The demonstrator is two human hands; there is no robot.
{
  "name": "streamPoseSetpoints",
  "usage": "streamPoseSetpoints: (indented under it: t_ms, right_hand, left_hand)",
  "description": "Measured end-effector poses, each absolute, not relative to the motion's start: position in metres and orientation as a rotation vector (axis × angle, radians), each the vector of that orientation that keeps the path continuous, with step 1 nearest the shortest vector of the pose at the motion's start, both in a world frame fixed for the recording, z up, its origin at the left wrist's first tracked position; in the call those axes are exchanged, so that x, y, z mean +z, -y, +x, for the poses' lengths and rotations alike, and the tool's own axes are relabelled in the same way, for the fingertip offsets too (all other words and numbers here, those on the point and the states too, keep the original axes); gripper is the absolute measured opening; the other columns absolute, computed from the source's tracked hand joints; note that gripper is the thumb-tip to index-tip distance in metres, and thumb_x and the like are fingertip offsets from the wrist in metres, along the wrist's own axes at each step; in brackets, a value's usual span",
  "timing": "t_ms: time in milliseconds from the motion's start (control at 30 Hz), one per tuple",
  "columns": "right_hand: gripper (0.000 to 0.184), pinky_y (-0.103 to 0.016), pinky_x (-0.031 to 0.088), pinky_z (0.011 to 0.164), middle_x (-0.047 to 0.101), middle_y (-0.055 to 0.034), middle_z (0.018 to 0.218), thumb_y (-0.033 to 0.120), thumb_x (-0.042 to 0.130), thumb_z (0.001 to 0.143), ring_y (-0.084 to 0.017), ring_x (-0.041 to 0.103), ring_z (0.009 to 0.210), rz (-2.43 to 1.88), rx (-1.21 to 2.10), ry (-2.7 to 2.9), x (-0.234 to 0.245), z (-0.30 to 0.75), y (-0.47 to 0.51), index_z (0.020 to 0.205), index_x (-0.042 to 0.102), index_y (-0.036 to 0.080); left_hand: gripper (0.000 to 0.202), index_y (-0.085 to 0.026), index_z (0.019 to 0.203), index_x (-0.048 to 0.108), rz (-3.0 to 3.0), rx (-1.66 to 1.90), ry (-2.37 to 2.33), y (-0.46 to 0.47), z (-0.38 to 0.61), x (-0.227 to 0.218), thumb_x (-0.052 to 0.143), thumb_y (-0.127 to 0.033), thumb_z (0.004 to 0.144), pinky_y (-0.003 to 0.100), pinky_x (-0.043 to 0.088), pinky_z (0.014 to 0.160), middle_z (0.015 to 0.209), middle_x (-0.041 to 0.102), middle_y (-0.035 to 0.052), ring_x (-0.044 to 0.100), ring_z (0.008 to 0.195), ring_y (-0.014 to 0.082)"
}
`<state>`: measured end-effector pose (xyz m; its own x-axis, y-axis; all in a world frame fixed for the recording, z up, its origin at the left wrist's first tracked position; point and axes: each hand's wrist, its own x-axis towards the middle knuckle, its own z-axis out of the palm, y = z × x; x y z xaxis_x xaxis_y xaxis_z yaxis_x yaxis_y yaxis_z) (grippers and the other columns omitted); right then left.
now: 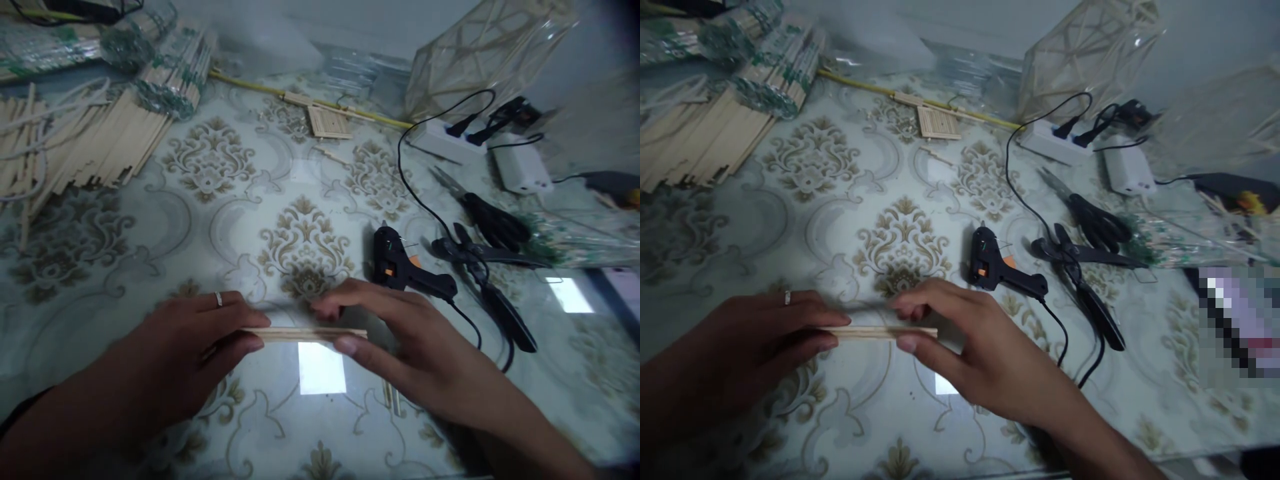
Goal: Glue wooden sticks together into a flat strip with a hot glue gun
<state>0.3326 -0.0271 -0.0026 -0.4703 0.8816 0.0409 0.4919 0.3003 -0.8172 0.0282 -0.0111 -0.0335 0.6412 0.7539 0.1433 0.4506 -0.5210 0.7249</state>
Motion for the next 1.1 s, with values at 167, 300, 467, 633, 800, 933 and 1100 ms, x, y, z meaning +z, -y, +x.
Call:
streamPoseSetpoints:
  t_ms: [167, 300, 467, 633, 800, 933, 1100]
  right_hand:
    - [0.011, -0.019, 0.055, 0.068, 0.082, 0.0034, 0.085, 0.031, 0.072, 0.11, -0.01, 0.077, 0.072, -1.256, 1.111, 2.084, -0.003, 0.324, 0.031, 0.105, 0.078, 0.023]
    - [0.028, -0.02, 0.05, 0.059, 0.073, 0.0048, 0.069, 0.031, 0.066, 0.113, -0.01, 0.069, 0.06, -1.292, 1.138, 2.08, -0.002, 0.319, 0.033, 0.087, 0.072, 0.024]
    - [0.02, -0.022, 0.054, 0.062, 0.079, 0.0014, 0.078, 0.026, 0.065, 0.111, -0.013, 0.074, 0.065, -1.255, 1.042, 2.071, -0.005, 0.314, 0.038, 0.093, 0.073, 0.024]
    - [0.007, -0.022, 0.059, 0.068, 0.083, 0.0005, 0.085, 0.028, 0.074, 0.107, -0.014, 0.078, 0.071, -1.227, 1.041, 2.035, -0.011, 0.305, 0.041, 0.103, 0.077, 0.023]
    - [0.007, -0.022, 0.059, 0.068, 0.084, -0.0006, 0.085, 0.023, 0.074, 0.107, -0.013, 0.077, 0.071, -1.184, 1.013, 2.01, -0.016, 0.299, 0.042, 0.104, 0.08, 0.021]
    - [0.011, -0.02, 0.055, 0.062, 0.08, 0.0003, 0.08, 0.02, 0.072, 0.107, -0.011, 0.072, 0.067, -1.183, 1.006, 1.995, -0.016, 0.3, 0.043, 0.102, 0.081, 0.019]
    - [0.016, -0.021, 0.052, 0.06, 0.079, 0.0001, 0.078, 0.02, 0.067, 0.109, -0.011, 0.07, 0.064, -1.209, 1.1, 1.989, -0.009, 0.304, 0.044, 0.1, 0.081, 0.017]
  left_hand:
    - [0.019, -0.031, 0.117, 0.078, 2.148, 0.584, -0.94, 0.01, 0.028, -0.031, 0.063, -0.022, 0.11, 0.022, 0.052, 0.067, 0.091, 0.08, -0.008, 0.073, 0.072, 0.0099]
    - [0.018, -0.031, 0.12, 0.079, 2.17, 0.589, -0.995, 0.012, 0.031, -0.033, 0.064, -0.027, 0.111, 0.024, 0.055, 0.07, 0.1, 0.082, -0.0054, 0.076, 0.079, 0.012]
    - [0.023, -0.03, 0.119, 0.077, 2.277, 0.604, -0.992, 0.015, 0.037, -0.034, 0.054, -0.03, 0.117, 0.028, 0.054, 0.067, 0.096, 0.083, -0.0048, 0.073, 0.071, 0.0136]
    - [0.03, -0.024, 0.105, 0.072, 2.495, 0.558, -1.002, 0.023, 0.042, -0.028, 0.046, -0.023, 0.12, 0.034, 0.053, 0.066, 0.087, 0.079, -0.0026, 0.073, 0.068, 0.0177]
    - [0.031, -0.023, 0.096, 0.069, 2.531, 0.531, -0.948, 0.029, 0.045, -0.03, 0.047, -0.016, 0.117, 0.034, 0.055, 0.065, 0.089, 0.078, -0.0014, 0.072, 0.067, 0.0168]
    - [0.031, -0.023, 0.097, 0.069, 2.541, 0.542, -0.942, 0.029, 0.046, -0.032, 0.047, -0.016, 0.117, 0.033, 0.054, 0.063, 0.087, 0.077, -0.0032, 0.07, 0.064, 0.0152]
    - [0.031, -0.024, 0.103, 0.07, 2.517, 0.551, -0.977, 0.03, 0.049, -0.03, 0.044, -0.019, 0.119, 0.032, 0.052, 0.064, 0.086, 0.077, -0.005, 0.071, 0.064, 0.0153]
